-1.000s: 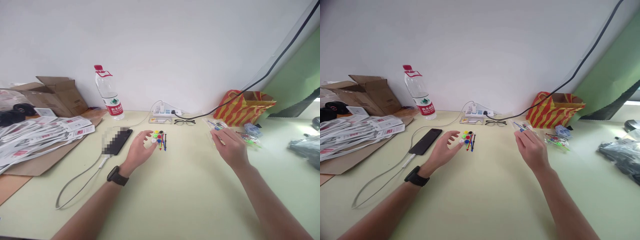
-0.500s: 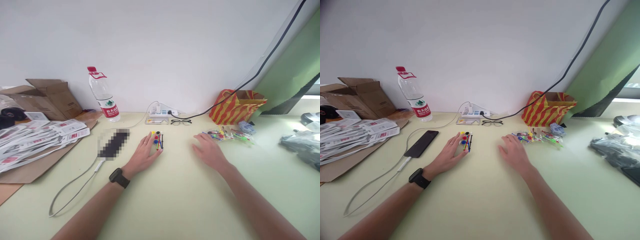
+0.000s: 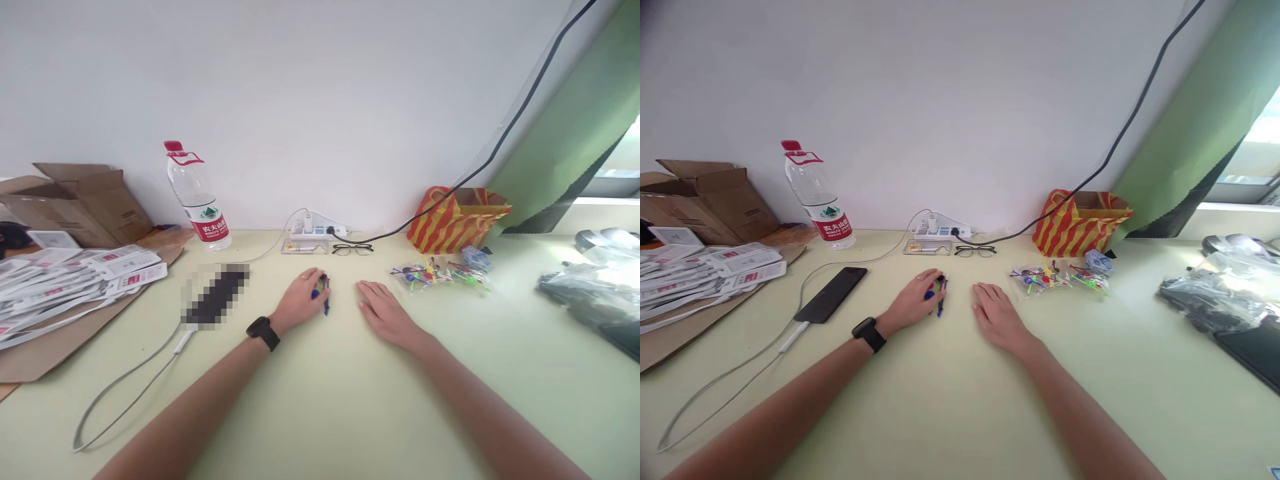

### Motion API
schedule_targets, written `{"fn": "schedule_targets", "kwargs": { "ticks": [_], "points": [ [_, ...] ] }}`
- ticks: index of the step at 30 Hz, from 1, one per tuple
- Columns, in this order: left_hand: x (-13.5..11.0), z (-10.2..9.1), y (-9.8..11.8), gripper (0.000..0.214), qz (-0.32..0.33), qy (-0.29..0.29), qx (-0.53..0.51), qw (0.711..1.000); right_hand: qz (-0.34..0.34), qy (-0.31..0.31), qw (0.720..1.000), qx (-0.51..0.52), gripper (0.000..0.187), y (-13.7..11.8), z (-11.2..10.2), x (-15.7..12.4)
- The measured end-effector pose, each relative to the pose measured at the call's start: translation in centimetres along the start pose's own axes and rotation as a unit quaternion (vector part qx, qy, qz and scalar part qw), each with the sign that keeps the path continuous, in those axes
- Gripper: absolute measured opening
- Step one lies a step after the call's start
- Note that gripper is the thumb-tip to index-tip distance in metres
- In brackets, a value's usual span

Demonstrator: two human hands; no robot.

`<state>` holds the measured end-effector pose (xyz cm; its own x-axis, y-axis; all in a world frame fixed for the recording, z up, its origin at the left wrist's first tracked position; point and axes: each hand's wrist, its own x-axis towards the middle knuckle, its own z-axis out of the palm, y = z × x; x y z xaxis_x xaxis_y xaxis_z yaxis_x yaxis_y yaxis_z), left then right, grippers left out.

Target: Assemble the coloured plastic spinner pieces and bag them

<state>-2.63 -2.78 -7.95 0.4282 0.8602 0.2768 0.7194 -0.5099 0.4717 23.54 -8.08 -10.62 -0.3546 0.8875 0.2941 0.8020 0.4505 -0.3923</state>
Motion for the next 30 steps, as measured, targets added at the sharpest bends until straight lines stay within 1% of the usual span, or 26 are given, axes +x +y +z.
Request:
{"fn": "schedule_targets", "kwargs": {
  "ticks": [1, 3, 5, 6, 8, 11, 12, 14, 17, 19, 21, 25, 27, 30],
  "points": [
    [-0.4, 0.4, 1.1, 0.05, 0.045, -0.02, -0.011, 0.999, 0.0, 0.004, 1.0, 0.002, 0.052, -0.1, 0.0, 0.0],
    [-1.5, 0.8, 3.4, 0.05, 0.114, -0.048, -0.036, 0.992, -0.003, 0.013, 1.0, 0.01, 0.053, -0.5, 0.0, 0.0],
    [-2.7, 0.7, 5.0, 0.057, 0.174, -0.088, -0.075, 0.978, -0.011, 0.013, 0.999, 0.028, 0.052, -1.0, -0.2, 0.0],
    [-3.2, 0.5, 5.5, 0.06, 0.191, -0.097, -0.094, 0.972, -0.016, 0.009, 0.999, 0.039, 0.051, -1.3, -0.4, -0.1],
    [-3.6, 0.0, 5.8, 0.06, 0.193, -0.099, -0.128, 0.968, -0.031, -0.002, 0.998, 0.062, 0.05, -2.0, -0.9, -0.2],
    [-3.4, -0.7, 4.8, 0.063, 0.161, -0.082, -0.168, 0.969, -0.053, -0.012, 0.995, 0.09, 0.051, -2.9, -1.6, -0.4],
    [-3.2, -0.7, 4.3, 0.06, 0.149, -0.074, -0.177, 0.97, -0.058, -0.011, 0.994, 0.094, 0.05, -3.1, -1.8, -0.4],
    [-2.7, -0.7, 3.4, 0.044, 0.122, -0.05, -0.189, 0.973, -0.056, -0.003, 0.993, 0.101, 0.044, -3.3, -2.0, -0.4],
    [-2.4, -0.5, 2.7, 0.025, 0.091, -0.046, -0.197, 0.975, -0.036, 0.01, 0.992, 0.117, 0.028, -3.3, -2.0, -0.2],
    [-2.4, -0.5, 2.9, 0.022, 0.091, -0.056, -0.2, 0.974, -0.026, 0.013, 0.991, 0.134, 0.023, -3.3, -2.0, -0.1],
    [-2.6, -0.8, 3.4, 0.024, 0.102, -0.06, -0.202, 0.972, -0.024, 0.009, 0.988, 0.152, 0.022, -3.4, -2.1, -0.1],
    [-3.0, -1.2, 4.3, 0.038, 0.127, -0.062, -0.195, 0.971, -0.023, -0.001, 0.981, 0.195, 0.018, -3.7, -2.2, -0.1],
    [-3.1, -1.1, 4.2, 0.037, 0.13, -0.059, -0.185, 0.972, -0.026, 0.02, 0.977, 0.213, 0.017, -3.7, -2.1, -0.1],
    [-3.1, -0.7, 3.8, 0.026, 0.129, -0.057, -0.17, 0.975, -0.014, 0.061, 0.978, 0.2, 0.02, -3.3, -2.1, -0.1]
  ]
}}
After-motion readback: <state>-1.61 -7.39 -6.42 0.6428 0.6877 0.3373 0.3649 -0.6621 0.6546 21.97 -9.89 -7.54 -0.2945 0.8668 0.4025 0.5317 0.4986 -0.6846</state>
